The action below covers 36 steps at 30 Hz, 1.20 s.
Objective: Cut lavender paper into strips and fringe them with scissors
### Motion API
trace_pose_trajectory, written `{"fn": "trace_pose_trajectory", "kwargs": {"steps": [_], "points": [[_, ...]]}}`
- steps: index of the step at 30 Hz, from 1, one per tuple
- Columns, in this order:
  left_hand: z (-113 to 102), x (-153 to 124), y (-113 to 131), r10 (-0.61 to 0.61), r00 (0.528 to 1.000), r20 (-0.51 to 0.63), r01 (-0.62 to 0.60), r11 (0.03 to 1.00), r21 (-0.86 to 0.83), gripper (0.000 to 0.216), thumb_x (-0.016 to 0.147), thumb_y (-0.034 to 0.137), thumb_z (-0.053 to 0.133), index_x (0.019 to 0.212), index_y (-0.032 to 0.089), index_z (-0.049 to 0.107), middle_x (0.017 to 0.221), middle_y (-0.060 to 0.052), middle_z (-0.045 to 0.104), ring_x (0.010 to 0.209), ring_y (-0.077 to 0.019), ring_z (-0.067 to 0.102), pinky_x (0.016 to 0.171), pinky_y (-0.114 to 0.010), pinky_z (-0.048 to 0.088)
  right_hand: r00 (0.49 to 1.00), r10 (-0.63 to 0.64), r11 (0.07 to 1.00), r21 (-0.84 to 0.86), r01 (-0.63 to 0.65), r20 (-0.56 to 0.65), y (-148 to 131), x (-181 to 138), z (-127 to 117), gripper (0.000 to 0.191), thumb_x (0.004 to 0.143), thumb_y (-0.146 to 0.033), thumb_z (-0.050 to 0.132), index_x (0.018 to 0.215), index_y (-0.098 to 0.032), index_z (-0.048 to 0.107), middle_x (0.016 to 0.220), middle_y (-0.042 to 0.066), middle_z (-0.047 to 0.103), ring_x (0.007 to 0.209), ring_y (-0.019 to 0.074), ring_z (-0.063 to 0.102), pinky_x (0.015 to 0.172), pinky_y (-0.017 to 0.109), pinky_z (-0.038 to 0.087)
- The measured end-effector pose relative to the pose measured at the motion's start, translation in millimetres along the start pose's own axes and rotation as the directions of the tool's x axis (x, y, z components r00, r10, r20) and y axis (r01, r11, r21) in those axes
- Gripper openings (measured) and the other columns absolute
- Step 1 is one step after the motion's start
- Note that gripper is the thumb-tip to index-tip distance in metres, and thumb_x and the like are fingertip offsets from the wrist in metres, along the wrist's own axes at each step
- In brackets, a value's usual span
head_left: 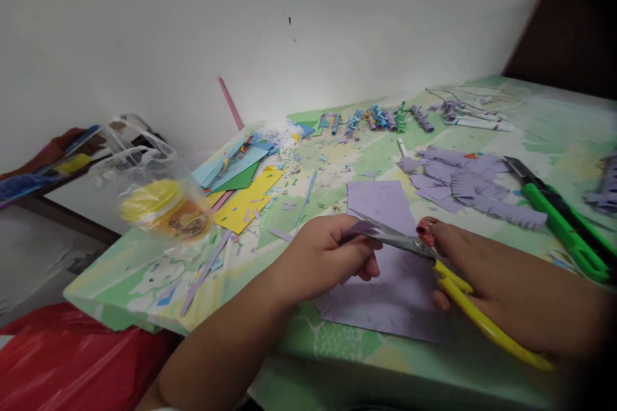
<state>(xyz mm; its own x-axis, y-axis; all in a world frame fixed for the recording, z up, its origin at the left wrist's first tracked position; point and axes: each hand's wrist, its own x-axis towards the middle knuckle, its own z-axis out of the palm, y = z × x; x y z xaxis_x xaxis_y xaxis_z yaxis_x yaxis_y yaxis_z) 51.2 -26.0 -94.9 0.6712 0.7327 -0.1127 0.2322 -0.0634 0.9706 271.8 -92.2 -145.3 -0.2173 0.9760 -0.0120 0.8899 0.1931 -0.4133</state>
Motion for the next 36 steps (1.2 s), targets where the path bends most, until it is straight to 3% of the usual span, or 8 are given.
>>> {"fn": "trace_pose_trajectory", "kwargs": {"steps": [8, 15, 21, 28, 33, 36], "points": [[3, 0, 0, 0.053, 0.998, -0.039, -0.051, 0.997, 0.066, 0.019, 0.082, 0.024, 0.049, 0.066, 0.015, 0.057, 0.060, 0.002, 0.060, 0.053, -0.0056, 0.052, 0.053, -0.017, 0.040, 0.999, -0.026, 1.000, 0.010, 0.026, 0.036, -1, 0, -2, 0.062, 0.076, -0.048, 0.053, 0.128, -0.015, 0.040, 0.126, 0.018, 0.054, 0.111, 0.0344, 0.055, 0.083, 0.044, 0.051], [2, 0, 1, 0.070, 0.997, -0.006, -0.069, 0.988, 0.135, 0.020, 0.081, 0.020, 0.048, 0.064, 0.014, 0.057, 0.059, 0.001, 0.060, 0.052, -0.0057, 0.051, 0.054, -0.018, 0.040, 1.000, -0.024, 0.999, 0.024, 0.024, -0.007, -4, 2, -1, 0.057, 0.074, -0.049, 0.052, 0.121, -0.017, 0.048, 0.117, 0.017, 0.060, 0.107, 0.0358, 0.057, 0.077, 0.043, 0.053], [0, 0, 3, 0.059, 0.997, 0.041, -0.066, 0.976, 0.205, 0.025, 0.082, 0.022, 0.047, 0.061, 0.014, 0.059, 0.058, 0.000, 0.059, 0.053, -0.0060, 0.051, 0.055, -0.018, 0.040, 0.999, -0.029, 0.999, 0.014, 0.029, 0.014, -5, 3, -2, 0.059, 0.076, -0.047, 0.050, 0.124, -0.013, 0.044, 0.116, 0.020, 0.060, 0.104, 0.0358, 0.059, 0.079, 0.046, 0.052], [-3, 2, 1, -0.037, 0.991, 0.128, 0.045, 0.997, -0.061, 0.017, 0.078, 0.021, 0.054, 0.063, 0.013, 0.058, 0.055, 0.001, 0.058, 0.050, -0.0060, 0.052, 0.052, -0.017, 0.042, 0.996, -0.093, 0.996, -0.007, 0.093, 0.017, -8, 7, -1, 0.037, 0.079, -0.040, 0.047, 0.107, -0.016, 0.049, 0.108, 0.017, 0.060, 0.093, 0.0296, 0.062, 0.078, 0.040, 0.051], [-6, 6, -6, -0.034, 0.967, 0.251, 0.108, 0.952, -0.286, 0.011, 0.076, 0.023, 0.058, 0.071, 0.013, 0.058, 0.050, 0.002, 0.057, 0.044, -0.0068, 0.052, 0.046, -0.018, 0.040, 0.997, -0.083, 0.997, 0.004, 0.083, 0.004, -9, 7, -2, 0.038, 0.079, -0.040, 0.044, 0.105, -0.014, 0.051, 0.106, 0.019, 0.062, 0.087, 0.0311, 0.064, 0.072, 0.043, 0.052], [-7, 5, -6, -0.018, 0.965, 0.263, 0.100, 0.948, -0.301, 0.014, 0.075, 0.027, 0.060, 0.072, 0.013, 0.058, 0.050, 0.002, 0.057, 0.043, -0.0072, 0.052, 0.044, -0.018, 0.039, 0.997, -0.080, 0.997, 0.020, 0.080, -0.008, -9, 6, -4, 0.040, 0.077, -0.040, 0.047, 0.107, -0.015, 0.052, 0.103, 0.017, 0.065, 0.089, 0.0314, 0.064, 0.072, 0.041, 0.053]]}}
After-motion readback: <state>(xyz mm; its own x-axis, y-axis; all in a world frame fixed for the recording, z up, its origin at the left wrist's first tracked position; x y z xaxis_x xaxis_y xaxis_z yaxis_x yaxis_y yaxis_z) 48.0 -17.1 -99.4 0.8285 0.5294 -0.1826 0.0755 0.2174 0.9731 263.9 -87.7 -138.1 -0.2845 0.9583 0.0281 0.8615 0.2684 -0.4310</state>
